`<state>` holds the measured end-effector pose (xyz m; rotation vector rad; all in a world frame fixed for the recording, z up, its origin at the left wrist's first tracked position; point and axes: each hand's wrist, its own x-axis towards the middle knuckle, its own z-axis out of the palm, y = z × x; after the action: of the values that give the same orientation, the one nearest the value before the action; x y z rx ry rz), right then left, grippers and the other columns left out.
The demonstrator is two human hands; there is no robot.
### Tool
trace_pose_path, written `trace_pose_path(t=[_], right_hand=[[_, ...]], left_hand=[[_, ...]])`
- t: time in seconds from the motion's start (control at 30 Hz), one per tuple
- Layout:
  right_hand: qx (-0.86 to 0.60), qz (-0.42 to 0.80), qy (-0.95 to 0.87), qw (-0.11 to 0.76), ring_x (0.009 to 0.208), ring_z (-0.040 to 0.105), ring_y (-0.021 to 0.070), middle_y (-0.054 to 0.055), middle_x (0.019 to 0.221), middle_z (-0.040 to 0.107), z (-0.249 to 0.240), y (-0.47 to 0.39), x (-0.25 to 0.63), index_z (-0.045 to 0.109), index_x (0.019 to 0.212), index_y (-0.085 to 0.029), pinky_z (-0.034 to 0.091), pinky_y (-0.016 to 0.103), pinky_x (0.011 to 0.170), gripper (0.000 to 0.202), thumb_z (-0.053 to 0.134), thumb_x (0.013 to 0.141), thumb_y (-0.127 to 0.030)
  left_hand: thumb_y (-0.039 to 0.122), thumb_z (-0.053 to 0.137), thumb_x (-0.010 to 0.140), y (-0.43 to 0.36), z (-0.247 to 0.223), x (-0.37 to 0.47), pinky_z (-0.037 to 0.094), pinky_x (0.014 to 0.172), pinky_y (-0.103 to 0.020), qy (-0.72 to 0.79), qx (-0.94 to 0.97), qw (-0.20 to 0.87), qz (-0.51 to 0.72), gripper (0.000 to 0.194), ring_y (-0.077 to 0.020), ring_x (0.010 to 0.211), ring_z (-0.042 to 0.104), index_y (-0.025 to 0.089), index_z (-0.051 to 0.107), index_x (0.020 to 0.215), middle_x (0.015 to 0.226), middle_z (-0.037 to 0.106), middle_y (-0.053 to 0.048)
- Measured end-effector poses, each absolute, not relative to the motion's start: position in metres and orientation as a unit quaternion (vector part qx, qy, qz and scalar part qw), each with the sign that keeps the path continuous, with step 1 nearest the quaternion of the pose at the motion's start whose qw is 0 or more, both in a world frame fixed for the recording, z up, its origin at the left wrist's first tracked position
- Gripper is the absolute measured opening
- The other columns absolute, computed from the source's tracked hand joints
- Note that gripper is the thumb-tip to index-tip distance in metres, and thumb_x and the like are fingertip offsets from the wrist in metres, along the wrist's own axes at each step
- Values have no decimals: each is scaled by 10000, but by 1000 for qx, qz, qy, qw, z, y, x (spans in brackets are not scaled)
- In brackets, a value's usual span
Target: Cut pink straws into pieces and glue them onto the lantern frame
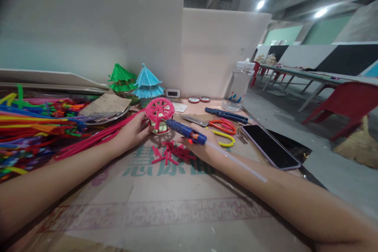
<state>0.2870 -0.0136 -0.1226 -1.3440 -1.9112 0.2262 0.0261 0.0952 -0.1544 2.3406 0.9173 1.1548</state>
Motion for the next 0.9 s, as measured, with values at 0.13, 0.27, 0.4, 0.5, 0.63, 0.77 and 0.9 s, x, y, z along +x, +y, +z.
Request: trace_pose_path(t=[0.13, 0.27, 0.4, 0.5, 0.63, 0.77, 0.9], right_hand=[[-527, 87, -749, 392, 661, 640, 222, 14, 706, 669, -123, -13, 287, 597, 770, -236, 519, 358, 579, 221, 708, 830, -418], [-526, 93, -748, 395, 620, 614, 206, 3, 681, 651, -123, -12, 287, 586, 764, -241, 496, 342, 553, 240, 730, 813, -427], [-527, 93, -749, 391, 598, 584, 194, -1, 668, 623, -124, -12, 288, 566, 751, -235, 471, 330, 542, 291, 716, 820, -474], [-516, 95, -753, 398, 584, 566, 178, -9, 653, 609, -124, -12, 288, 558, 748, -233, 467, 316, 550, 304, 712, 824, -485], [-509, 94, -752, 409, 608, 577, 180, -6, 668, 620, -123, -14, 287, 559, 756, -233, 457, 306, 563, 299, 706, 826, -485], [-510, 95, -749, 411, 602, 569, 177, -7, 668, 619, -122, -14, 287, 555, 763, -236, 435, 299, 553, 293, 697, 820, -485], [-524, 108, -744, 400, 599, 564, 183, -7, 657, 600, -120, -14, 286, 525, 743, -236, 415, 298, 545, 309, 689, 805, -491]], left_hand=[[331, 612, 908, 94, -153, 26, 482, 1042, -479, 321, 834, 182, 410, 373, -304, 1182, 614, 183, 559, 1246, 1259, 640, -143], [327, 612, 905, 93, -152, 26, 484, 1041, -483, 319, 834, 186, 410, 374, -309, 1187, 612, 172, 561, 1242, 1258, 637, -150], [307, 619, 898, 92, -151, 27, 483, 1046, -492, 322, 835, 181, 408, 389, -312, 1192, 611, 172, 557, 1257, 1267, 636, -149], [297, 627, 890, 91, -150, 28, 477, 1059, -494, 323, 835, 179, 408, 379, -313, 1198, 610, 180, 561, 1244, 1261, 640, -142], [297, 623, 895, 92, -151, 27, 482, 1061, -488, 320, 835, 179, 409, 385, -312, 1210, 608, 186, 554, 1256, 1270, 637, -140], [288, 636, 890, 94, -153, 26, 480, 1066, -489, 324, 839, 170, 403, 445, -316, 1225, 601, 190, 541, 1314, 1306, 625, -142], [290, 641, 888, 95, -155, 26, 487, 1060, -485, 318, 837, 171, 411, 417, -315, 1217, 605, 191, 558, 1284, 1294, 631, -140]])
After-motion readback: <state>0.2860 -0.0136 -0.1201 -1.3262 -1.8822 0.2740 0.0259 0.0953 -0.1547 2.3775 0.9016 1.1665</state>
